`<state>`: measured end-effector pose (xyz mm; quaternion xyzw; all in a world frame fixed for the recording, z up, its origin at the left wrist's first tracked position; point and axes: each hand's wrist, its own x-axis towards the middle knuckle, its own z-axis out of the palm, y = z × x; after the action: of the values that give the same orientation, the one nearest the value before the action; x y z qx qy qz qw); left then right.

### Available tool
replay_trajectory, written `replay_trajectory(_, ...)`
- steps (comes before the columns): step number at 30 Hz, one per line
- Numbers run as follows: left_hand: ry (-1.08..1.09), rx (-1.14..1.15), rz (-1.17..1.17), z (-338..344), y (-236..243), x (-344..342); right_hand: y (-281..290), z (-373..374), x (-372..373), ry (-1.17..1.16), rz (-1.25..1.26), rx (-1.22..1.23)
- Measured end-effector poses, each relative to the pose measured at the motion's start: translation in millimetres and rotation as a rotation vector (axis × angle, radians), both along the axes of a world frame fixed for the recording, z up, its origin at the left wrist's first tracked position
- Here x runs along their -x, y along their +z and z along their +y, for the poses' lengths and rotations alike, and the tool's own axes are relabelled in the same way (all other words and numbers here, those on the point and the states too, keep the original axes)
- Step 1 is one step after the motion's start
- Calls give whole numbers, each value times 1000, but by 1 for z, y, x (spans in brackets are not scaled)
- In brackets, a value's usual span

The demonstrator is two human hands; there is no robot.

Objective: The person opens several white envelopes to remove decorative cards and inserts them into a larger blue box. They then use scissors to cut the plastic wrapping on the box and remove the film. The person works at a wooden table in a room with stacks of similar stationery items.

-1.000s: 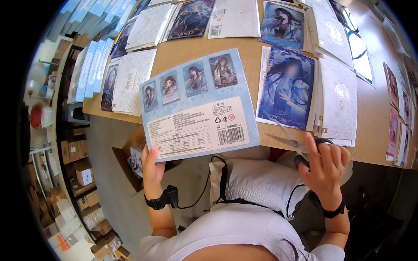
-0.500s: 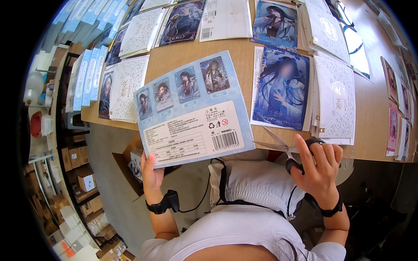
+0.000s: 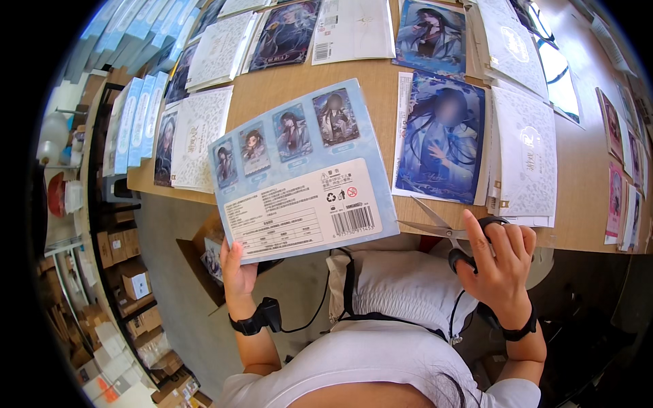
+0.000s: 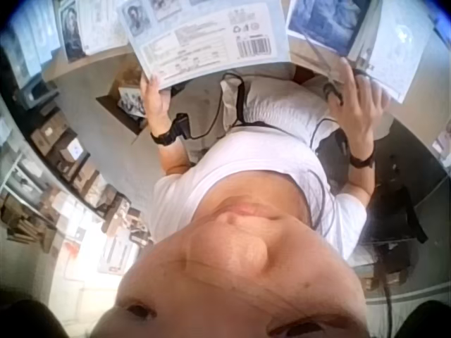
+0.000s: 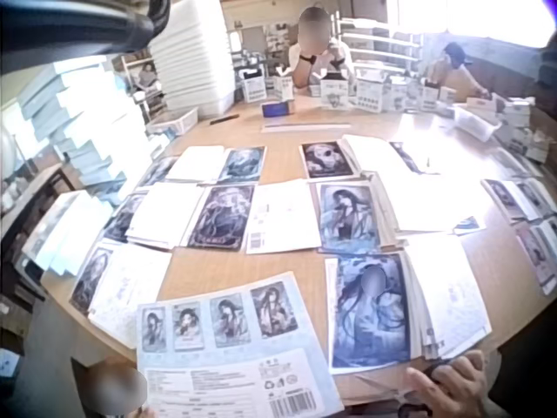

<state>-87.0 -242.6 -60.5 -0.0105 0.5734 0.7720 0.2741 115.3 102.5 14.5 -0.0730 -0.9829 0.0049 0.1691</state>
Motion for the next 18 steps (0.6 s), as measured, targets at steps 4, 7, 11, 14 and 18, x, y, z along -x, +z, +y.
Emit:
replay_trajectory(4,-2,-14,0,0,-1,0,0,-2,2,14,-18,36)
replay_trajectory(7,-10,2,21,-1,-2,0,5,0,4,3,-14,8)
replay_trajectory(11,-38,7,63,-3,-5,1,3,3,0,-22,-25,0)
replay_trajectory(14,-26,10,62,0,-2,1,2,0,2,-11,-41,31)
replay_trajectory(18,-34,9,48,0,-1,1,1,-1,5,0,-32,52)
